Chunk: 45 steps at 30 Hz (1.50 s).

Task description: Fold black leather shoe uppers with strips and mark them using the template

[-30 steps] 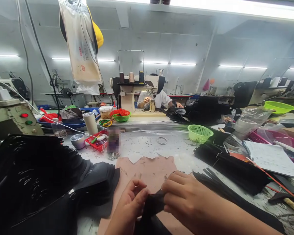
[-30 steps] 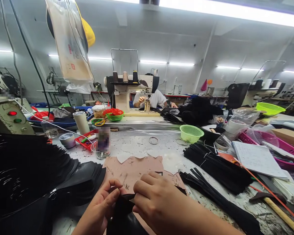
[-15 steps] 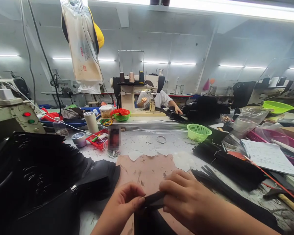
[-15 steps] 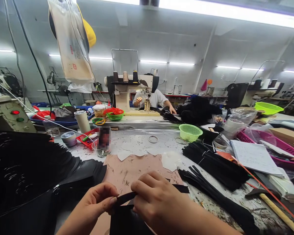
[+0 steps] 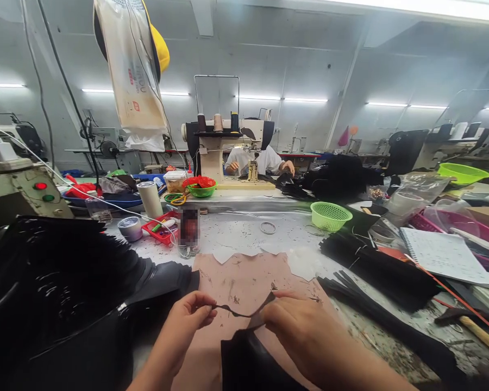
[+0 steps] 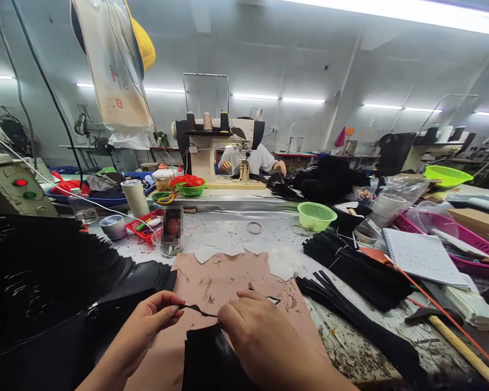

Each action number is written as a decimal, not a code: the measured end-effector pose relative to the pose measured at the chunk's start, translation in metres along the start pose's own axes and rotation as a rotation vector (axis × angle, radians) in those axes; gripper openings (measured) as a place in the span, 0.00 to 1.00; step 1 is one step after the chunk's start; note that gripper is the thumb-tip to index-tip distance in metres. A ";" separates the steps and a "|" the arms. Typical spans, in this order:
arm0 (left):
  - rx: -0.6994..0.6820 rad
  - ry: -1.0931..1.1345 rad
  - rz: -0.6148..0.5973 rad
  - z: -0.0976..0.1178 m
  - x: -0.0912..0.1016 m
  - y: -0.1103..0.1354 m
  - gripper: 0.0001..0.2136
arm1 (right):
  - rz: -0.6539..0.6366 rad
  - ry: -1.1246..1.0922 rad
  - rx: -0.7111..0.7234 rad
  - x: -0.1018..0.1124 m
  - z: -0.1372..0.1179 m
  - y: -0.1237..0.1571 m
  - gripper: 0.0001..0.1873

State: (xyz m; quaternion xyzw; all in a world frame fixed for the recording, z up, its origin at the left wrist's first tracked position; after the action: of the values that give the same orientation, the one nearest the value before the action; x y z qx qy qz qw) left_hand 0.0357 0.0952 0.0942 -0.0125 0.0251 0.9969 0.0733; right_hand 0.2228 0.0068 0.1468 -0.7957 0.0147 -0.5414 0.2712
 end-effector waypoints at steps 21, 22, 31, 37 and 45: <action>0.019 0.185 -0.031 0.027 -0.024 0.039 0.10 | -0.197 -0.347 -0.226 -0.010 -0.012 -0.023 0.06; 0.015 0.176 -0.027 0.028 -0.025 0.041 0.10 | -0.195 -0.351 -0.224 -0.010 -0.012 -0.023 0.06; 0.004 0.155 -0.031 0.029 -0.027 0.041 0.10 | -0.182 -0.311 -0.230 -0.011 -0.012 -0.023 0.07; 0.005 0.157 -0.025 0.029 -0.027 0.041 0.10 | -0.161 -0.325 -0.243 -0.011 -0.011 -0.023 0.08; -0.001 0.127 -0.041 0.030 -0.026 0.042 0.10 | -0.121 -0.281 -0.233 -0.008 -0.012 -0.022 0.09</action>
State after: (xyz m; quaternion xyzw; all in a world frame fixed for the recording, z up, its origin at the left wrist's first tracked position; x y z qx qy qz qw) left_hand 0.0551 0.0516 0.1271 -0.0765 0.0287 0.9924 0.0920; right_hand 0.2027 0.0228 0.1529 -0.8889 -0.0088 -0.4349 0.1437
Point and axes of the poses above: each hand's wrist, its own y-axis away from the middle knuckle, its own x-axis out of the back of the hand, z = x × y, the point moved 4 cm from there along -y, towards the middle knuckle, and after that the axes turned 13 degrees about -x, right-handed, at the moved point
